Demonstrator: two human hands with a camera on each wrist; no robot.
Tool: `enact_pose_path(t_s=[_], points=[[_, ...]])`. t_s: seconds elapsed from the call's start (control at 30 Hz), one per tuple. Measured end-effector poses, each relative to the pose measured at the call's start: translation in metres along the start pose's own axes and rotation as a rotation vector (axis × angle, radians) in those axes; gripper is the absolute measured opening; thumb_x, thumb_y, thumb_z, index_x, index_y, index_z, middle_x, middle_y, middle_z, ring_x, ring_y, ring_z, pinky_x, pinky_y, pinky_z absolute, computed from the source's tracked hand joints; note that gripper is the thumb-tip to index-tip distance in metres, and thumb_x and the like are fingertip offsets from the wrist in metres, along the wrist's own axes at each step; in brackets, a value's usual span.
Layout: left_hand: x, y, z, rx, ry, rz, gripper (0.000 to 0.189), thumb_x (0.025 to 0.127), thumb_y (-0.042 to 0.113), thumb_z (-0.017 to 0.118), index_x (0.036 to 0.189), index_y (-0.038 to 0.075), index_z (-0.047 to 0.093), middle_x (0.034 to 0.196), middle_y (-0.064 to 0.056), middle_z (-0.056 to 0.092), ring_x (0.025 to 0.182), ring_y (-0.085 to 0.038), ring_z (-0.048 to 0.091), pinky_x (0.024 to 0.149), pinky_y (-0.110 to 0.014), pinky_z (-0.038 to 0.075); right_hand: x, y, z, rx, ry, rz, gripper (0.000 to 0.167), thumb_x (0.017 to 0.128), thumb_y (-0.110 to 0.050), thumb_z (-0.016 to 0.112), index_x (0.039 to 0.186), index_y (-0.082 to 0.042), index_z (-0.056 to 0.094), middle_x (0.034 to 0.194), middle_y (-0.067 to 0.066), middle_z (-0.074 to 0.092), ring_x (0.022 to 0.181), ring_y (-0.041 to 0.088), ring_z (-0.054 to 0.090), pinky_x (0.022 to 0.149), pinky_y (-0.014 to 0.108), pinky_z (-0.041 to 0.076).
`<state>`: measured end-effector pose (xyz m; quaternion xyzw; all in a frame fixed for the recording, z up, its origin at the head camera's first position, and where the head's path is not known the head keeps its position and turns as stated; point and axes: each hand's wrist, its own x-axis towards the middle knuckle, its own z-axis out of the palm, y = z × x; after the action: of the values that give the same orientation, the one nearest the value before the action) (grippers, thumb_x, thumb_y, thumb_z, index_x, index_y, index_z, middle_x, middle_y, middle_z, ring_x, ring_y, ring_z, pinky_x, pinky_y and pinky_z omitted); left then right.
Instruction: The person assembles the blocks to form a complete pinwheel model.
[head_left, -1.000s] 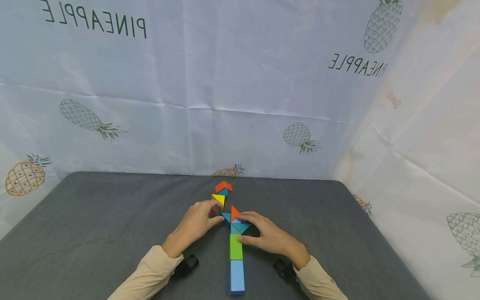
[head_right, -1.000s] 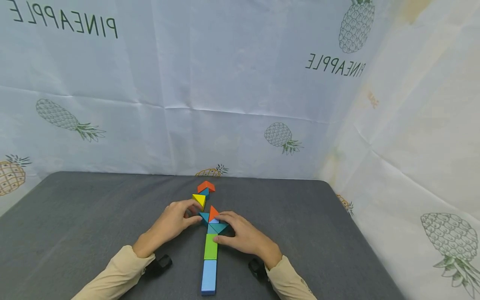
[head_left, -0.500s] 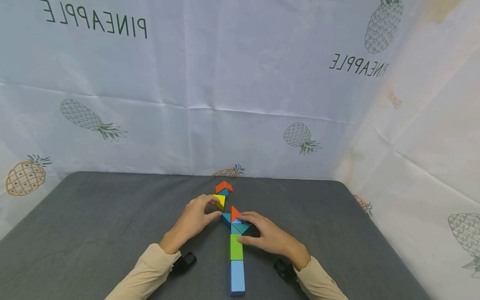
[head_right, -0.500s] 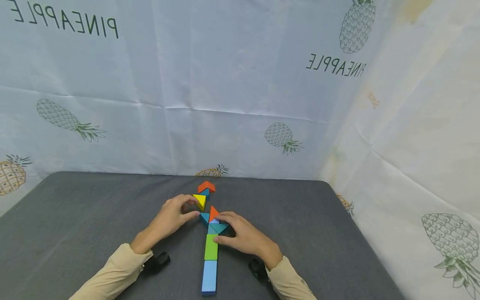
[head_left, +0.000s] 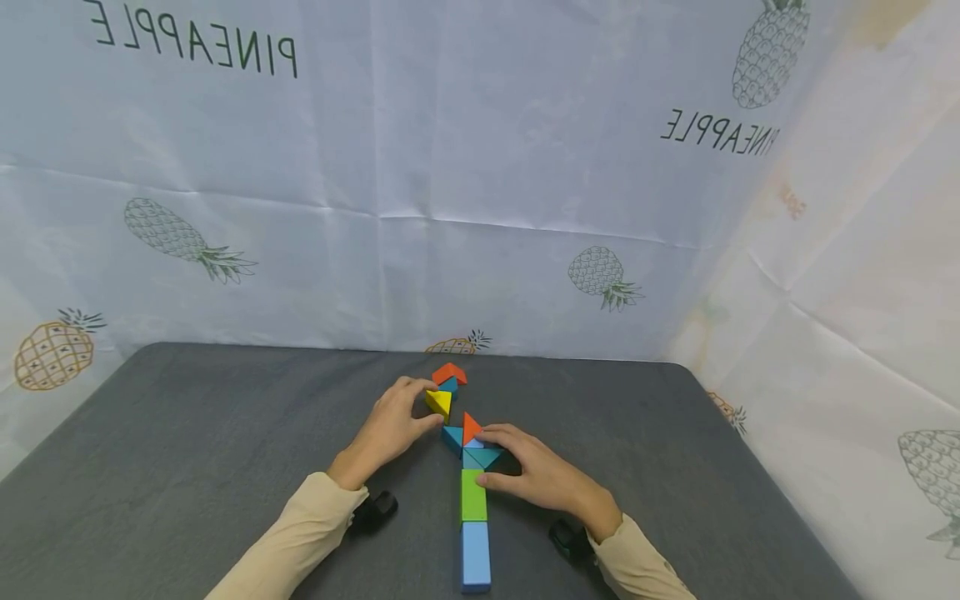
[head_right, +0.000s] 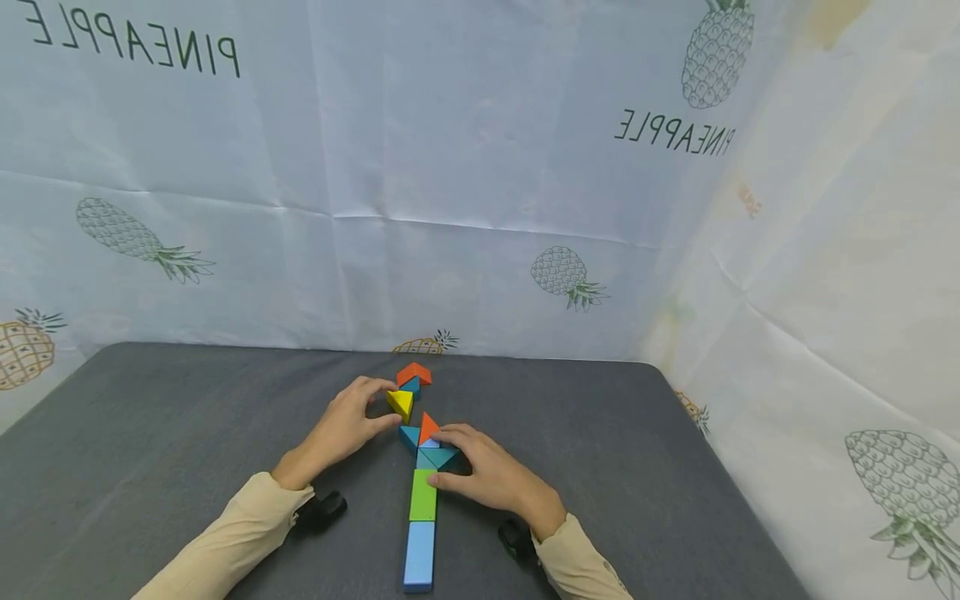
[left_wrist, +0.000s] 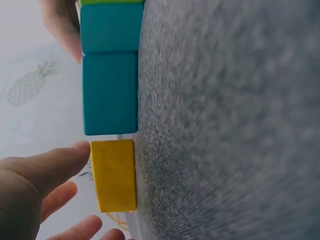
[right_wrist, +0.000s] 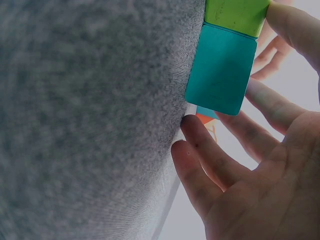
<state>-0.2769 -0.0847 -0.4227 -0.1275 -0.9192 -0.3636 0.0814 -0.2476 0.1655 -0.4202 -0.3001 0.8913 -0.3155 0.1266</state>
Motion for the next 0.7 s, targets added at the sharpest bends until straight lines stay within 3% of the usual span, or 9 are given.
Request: enact_pose_path(t_s=[0.47, 0.7], points=[[0.014, 0.001, 0.002, 0.025, -0.108, -0.034, 0.044, 0.088, 0.022, 0.076, 0.127, 0.008, 0.064, 0.129, -0.016, 0.06, 0.116, -0.032, 0.059, 0.098, -0.051, 0.049, 0.001, 0.0, 0.0, 0.003, -0.005, 0.006, 0.064, 0.096, -0.051, 0.06, 0.148, -0.016, 0.046, 0.153, 0.009, 0.042, 0.139, 0.03, 0.045, 0.109, 0.057, 0.04], [0.016, 0.0, 0.003, 0.055, -0.09, -0.046, 0.027, 0.09, 0.015, 0.074, 0.115, 0.007, 0.066, 0.115, -0.011, 0.066, 0.102, -0.025, 0.063, 0.089, -0.044, 0.053, 0.0, 0.0, 0.0, 0.002, 0.006, -0.006, 0.064, 0.096, -0.051, 0.06, 0.148, -0.016, 0.046, 0.152, 0.006, 0.043, 0.137, 0.027, 0.046, 0.109, 0.054, 0.041]])
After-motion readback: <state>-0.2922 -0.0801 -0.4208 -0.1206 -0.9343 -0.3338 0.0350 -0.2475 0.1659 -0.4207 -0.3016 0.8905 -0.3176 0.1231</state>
